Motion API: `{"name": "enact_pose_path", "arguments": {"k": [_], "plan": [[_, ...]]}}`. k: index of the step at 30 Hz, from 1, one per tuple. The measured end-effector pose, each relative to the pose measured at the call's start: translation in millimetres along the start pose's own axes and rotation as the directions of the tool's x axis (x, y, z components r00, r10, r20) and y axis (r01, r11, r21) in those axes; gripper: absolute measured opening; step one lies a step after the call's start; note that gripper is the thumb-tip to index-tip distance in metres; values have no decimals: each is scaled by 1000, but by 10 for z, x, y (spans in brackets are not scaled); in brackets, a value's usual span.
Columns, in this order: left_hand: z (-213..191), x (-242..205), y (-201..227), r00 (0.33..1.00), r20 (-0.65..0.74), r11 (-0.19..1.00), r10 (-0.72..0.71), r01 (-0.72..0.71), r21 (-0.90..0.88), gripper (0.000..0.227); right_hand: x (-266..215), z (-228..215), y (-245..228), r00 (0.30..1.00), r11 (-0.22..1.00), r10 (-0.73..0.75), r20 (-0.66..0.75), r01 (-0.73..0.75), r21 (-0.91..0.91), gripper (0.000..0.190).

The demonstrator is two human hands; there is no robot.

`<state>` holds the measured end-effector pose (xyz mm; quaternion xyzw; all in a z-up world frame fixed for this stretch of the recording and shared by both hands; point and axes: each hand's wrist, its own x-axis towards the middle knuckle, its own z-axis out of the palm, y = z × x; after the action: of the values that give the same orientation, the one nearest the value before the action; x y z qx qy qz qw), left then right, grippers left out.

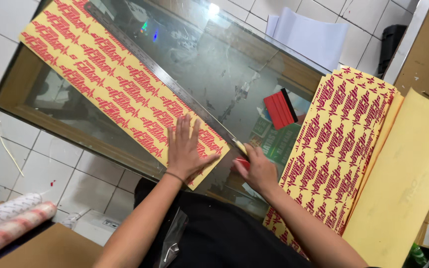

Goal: The person uses a metal ruler and a utility knife to cut a sheet of yellow stickers with red text on a glass table. They align the ruler, cut along the edge, and then peel the cut strip from the main sheet.

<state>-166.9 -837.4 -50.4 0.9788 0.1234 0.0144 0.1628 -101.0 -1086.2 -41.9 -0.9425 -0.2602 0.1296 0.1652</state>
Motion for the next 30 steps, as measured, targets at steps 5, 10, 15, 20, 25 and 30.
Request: {"name": "enact_pose_path", "arguments": {"k": [5, 10, 15, 20, 25, 30], "plan": [[-129, -421, -511, 978, 205, 999, -47, 42, 29, 133, 232, 670, 223, 984, 989, 147, -103, -143, 42, 36], [-131, -373, -674, 996, 80, 997, -27, 20, 81, 130, 436, 224, 55, 977, 977, 211, -10, -211, -8, 40], [-237, -308, -671, 985, 169, 999, -44, 38, 35, 130, 298, 128, -141, 954, 960, 278, 108, -274, -55, 47], [-392, -133, -840, 970, 241, 994, 17, -43, 101, 86, 181, 523, -78, 959, 943, 282, 25, -282, 179, 35], [-258, 232, -1425, 983, -49, 967, 177, -164, 195, 85, 89, 220, -577, 902, 820, 432, -29, -379, 429, 39], [-238, 770, -1785, 935, -249, 959, 251, -205, 194, 78, -99, 191, -1174, 761, 637, 639, -116, -437, 635, 33]]}}
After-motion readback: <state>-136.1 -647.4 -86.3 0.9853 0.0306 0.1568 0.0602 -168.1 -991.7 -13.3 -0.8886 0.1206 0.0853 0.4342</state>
